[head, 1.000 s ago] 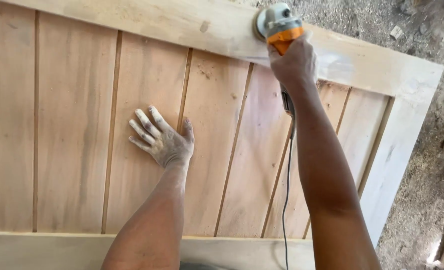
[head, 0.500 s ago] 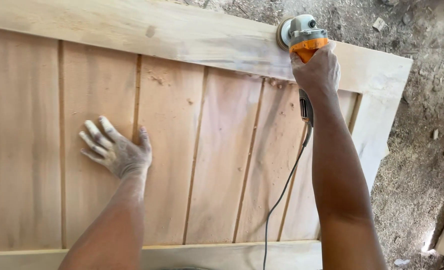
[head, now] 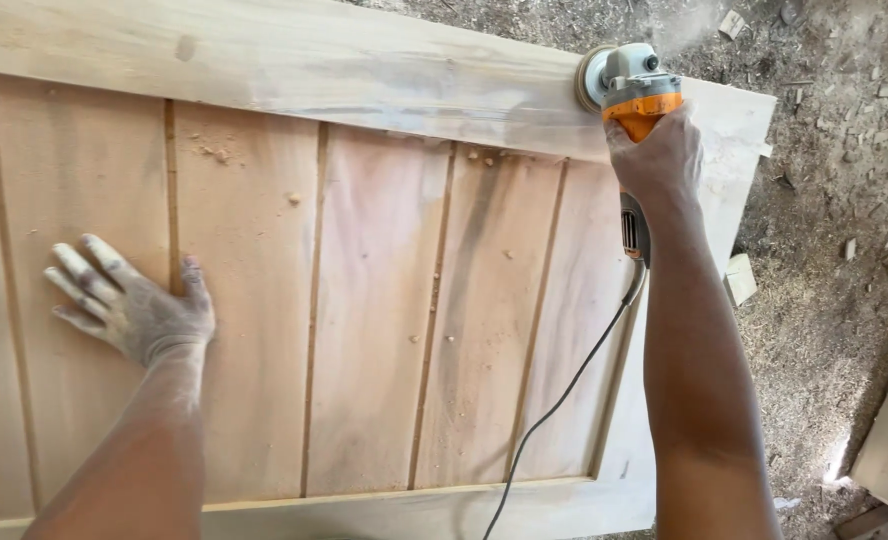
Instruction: The recorder is sanding a wooden door using an electric power sander.
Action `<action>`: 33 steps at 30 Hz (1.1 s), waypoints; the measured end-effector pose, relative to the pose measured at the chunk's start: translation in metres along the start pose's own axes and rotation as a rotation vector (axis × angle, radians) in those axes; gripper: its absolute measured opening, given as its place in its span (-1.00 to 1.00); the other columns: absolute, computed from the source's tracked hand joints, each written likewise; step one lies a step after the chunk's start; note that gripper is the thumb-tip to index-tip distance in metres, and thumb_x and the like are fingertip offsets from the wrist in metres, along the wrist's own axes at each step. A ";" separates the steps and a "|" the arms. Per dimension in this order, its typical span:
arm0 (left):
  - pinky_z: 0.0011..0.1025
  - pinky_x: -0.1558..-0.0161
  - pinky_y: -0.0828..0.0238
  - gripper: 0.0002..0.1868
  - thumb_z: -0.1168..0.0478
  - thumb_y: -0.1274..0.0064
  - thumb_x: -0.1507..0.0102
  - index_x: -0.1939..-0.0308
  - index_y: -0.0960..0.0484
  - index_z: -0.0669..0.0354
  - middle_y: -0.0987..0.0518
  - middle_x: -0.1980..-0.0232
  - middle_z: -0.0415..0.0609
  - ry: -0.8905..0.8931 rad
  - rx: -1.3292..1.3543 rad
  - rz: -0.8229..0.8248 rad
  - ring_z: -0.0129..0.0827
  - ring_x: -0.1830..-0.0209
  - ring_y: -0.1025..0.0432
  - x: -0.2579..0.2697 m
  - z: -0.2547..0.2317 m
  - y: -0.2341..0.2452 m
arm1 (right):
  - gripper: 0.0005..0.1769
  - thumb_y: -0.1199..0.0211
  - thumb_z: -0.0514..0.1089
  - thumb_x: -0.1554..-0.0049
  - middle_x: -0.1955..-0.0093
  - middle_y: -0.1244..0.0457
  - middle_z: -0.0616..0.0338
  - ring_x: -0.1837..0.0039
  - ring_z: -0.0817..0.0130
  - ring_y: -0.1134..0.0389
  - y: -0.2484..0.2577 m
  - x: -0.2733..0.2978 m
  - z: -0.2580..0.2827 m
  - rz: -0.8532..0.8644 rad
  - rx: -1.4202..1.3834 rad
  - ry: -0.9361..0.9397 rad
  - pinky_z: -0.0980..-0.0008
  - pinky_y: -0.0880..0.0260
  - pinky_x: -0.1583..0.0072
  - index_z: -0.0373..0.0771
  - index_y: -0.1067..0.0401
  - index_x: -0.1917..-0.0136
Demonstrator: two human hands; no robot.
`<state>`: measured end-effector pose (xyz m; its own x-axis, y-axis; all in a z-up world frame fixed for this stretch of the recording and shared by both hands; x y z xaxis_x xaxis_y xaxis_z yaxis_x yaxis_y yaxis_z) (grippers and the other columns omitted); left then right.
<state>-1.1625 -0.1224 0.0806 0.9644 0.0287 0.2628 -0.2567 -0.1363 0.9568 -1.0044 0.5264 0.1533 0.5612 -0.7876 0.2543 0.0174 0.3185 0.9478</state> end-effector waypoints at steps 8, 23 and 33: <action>0.33 -0.63 0.59 0.12 -0.15 -0.14 -0.38 -0.70 0.23 0.31 0.28 -0.79 0.32 0.042 -0.026 0.034 0.16 -0.78 0.47 0.000 0.001 -0.005 | -0.26 -0.51 0.11 -0.16 0.03 -0.37 -0.23 0.08 -0.04 -0.48 0.006 -0.014 -0.041 0.001 -0.018 0.027 0.07 -0.52 0.04 -0.49 -0.21 -0.21; 0.26 -0.60 0.53 0.12 -0.09 -0.17 -0.37 -0.69 0.25 0.34 0.19 -0.71 0.35 0.079 -0.061 0.029 0.15 -0.75 0.33 0.004 -0.011 0.002 | -0.13 -0.54 0.14 -0.16 0.03 -0.34 -0.18 0.10 0.03 -0.45 0.034 -0.030 -0.146 -0.035 0.059 -0.070 0.12 -0.53 0.07 -0.52 -0.11 -0.28; 0.31 -0.58 0.44 0.15 -0.05 -0.22 -0.37 -0.70 0.27 0.36 0.13 -0.69 0.43 0.031 -0.109 -0.027 0.25 -0.75 0.26 -0.004 0.026 -0.028 | -0.24 -0.45 0.03 -0.20 -0.14 -0.27 -0.09 0.02 0.15 -0.44 0.046 -0.056 -0.216 -0.058 -0.143 -0.288 0.20 -0.60 0.03 -0.44 -0.09 -0.37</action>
<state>-1.1572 -0.1440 0.0501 0.9691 0.0615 0.2390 -0.2378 -0.0265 0.9709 -0.8569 0.6990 0.1406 0.2987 -0.9171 0.2640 0.1704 0.3234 0.9308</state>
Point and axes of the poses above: each hand's wrist, its own x-axis away from the middle knuckle, its own y-axis out of the back of the hand, z = x × y, the point moved 10 cm from there along -x, towards the middle knuckle
